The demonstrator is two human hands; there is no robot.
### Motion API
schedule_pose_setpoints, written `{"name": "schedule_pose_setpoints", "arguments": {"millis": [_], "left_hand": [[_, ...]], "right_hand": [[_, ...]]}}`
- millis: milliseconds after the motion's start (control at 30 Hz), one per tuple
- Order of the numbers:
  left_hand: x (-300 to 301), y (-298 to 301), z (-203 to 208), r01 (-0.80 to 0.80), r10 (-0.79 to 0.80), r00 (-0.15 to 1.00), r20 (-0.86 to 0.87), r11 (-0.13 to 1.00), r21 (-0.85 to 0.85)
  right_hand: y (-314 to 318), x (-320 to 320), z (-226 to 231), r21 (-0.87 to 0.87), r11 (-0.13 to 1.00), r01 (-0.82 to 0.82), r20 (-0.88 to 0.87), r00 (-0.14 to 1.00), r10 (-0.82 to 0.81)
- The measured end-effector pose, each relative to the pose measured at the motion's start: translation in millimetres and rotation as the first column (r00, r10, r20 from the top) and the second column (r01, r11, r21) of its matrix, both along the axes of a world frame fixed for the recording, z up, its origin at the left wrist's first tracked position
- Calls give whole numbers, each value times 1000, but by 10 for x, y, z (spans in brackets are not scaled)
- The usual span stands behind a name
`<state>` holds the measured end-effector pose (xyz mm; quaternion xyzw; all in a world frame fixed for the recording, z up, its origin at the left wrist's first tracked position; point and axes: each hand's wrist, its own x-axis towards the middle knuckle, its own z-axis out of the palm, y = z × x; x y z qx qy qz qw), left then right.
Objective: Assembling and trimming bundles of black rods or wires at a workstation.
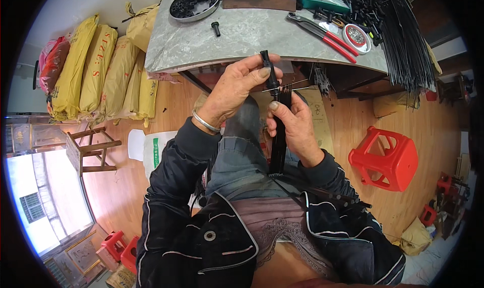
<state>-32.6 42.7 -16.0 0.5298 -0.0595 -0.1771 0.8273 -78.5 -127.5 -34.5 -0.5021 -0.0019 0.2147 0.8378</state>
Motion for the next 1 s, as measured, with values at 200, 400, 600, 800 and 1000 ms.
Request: {"name": "schedule_pose_setpoints", "arguments": {"millis": [200,400,600,800,1000], "left_hand": [[-19,-17,-11,-31,31,999,-12,1000,5],[-35,-30,-19,-115,115,993,-40,993,-5],[-73,-49,-32,-78,61,993,-104,983,-168],[-121,-76,-16,-87,72,993,-95,981,-172],[-104,-72,-76,-67,30,990,-137,960,-272]], "right_hand": [[10,-4,-2,-25,1000,7,10,1000,-7],[10,19,12,9,1000,3,-15,1000,-3],[-13,54,-26,109,993,-36,-77,996,44],[-43,43,-4,154,985,-72,-91,992,87],[-44,50,-3,196,976,-96,-97,988,117]]}}
